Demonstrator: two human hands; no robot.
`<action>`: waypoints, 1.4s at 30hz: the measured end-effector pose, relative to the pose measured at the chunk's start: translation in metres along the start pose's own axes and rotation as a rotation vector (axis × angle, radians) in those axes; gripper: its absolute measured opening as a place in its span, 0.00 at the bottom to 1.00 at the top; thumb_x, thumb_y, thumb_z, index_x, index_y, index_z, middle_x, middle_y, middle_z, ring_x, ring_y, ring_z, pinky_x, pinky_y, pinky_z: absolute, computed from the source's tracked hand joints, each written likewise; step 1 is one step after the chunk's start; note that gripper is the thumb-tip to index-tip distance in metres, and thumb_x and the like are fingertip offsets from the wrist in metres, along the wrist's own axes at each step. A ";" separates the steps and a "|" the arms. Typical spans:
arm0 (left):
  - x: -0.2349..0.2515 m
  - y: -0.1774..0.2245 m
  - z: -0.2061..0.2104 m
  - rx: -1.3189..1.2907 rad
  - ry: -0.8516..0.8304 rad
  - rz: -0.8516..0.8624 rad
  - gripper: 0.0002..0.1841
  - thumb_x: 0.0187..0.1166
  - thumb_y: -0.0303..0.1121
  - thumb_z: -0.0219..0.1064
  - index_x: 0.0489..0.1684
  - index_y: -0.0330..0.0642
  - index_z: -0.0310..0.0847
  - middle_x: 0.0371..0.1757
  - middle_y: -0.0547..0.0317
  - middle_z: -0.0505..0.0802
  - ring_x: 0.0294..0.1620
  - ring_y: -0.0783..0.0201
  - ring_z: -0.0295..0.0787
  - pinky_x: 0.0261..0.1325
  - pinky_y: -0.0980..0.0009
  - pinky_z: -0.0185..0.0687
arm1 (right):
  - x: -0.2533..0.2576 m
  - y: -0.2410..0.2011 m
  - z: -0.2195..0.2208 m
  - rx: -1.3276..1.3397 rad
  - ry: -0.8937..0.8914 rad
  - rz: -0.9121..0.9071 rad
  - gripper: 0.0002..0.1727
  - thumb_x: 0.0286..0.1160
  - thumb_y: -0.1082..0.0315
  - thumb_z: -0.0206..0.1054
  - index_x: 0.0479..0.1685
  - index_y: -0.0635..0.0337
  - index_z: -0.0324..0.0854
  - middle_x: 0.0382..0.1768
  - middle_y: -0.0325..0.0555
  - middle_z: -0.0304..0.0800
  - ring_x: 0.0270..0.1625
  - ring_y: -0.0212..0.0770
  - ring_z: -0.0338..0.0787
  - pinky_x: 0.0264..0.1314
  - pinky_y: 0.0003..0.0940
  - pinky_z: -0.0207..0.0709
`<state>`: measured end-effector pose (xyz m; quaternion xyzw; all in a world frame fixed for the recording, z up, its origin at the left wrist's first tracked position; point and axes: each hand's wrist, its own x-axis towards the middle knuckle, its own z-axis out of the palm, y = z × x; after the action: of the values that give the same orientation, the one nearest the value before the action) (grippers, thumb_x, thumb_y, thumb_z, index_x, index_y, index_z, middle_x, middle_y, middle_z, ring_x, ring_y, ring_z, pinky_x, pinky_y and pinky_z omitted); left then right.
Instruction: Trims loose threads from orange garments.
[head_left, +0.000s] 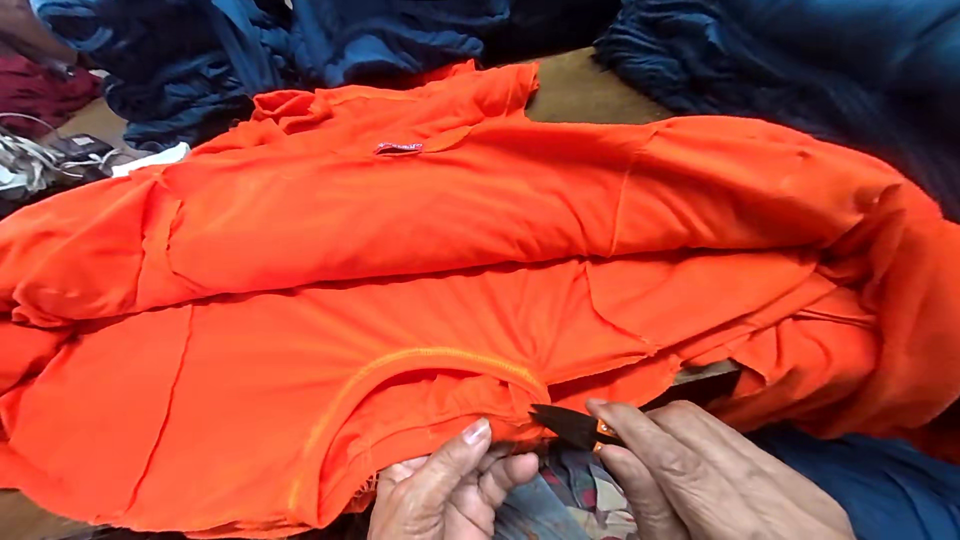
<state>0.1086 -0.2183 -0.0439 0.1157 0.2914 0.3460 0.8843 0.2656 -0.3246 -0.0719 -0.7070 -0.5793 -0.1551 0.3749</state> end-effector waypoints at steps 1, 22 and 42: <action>0.000 0.000 0.000 -0.003 0.006 0.000 0.06 0.76 0.14 0.62 0.38 0.23 0.85 0.41 0.34 0.95 0.41 0.51 0.98 0.53 0.60 0.94 | 0.000 0.000 0.000 -0.004 0.000 -0.001 0.20 0.91 0.57 0.54 0.52 0.61 0.89 0.29 0.48 0.85 0.35 0.39 0.82 0.36 0.29 0.71; 0.002 -0.002 -0.009 -0.056 -0.004 -0.023 0.07 0.81 0.16 0.59 0.47 0.21 0.83 0.45 0.30 0.94 0.42 0.46 0.97 0.54 0.54 0.94 | -0.002 -0.003 0.002 -0.025 0.003 -0.002 0.21 0.91 0.55 0.54 0.52 0.60 0.89 0.30 0.47 0.87 0.35 0.40 0.83 0.35 0.30 0.71; -0.001 0.003 -0.007 -0.060 -0.052 -0.048 0.05 0.79 0.15 0.62 0.40 0.21 0.84 0.43 0.34 0.94 0.45 0.49 0.97 0.58 0.55 0.93 | -0.005 0.004 0.002 0.011 0.047 -0.054 0.19 0.92 0.56 0.54 0.56 0.57 0.87 0.33 0.47 0.88 0.36 0.40 0.84 0.39 0.31 0.74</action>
<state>0.1020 -0.2172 -0.0482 0.0912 0.2604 0.3303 0.9026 0.2672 -0.3268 -0.0781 -0.6849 -0.5902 -0.1787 0.3882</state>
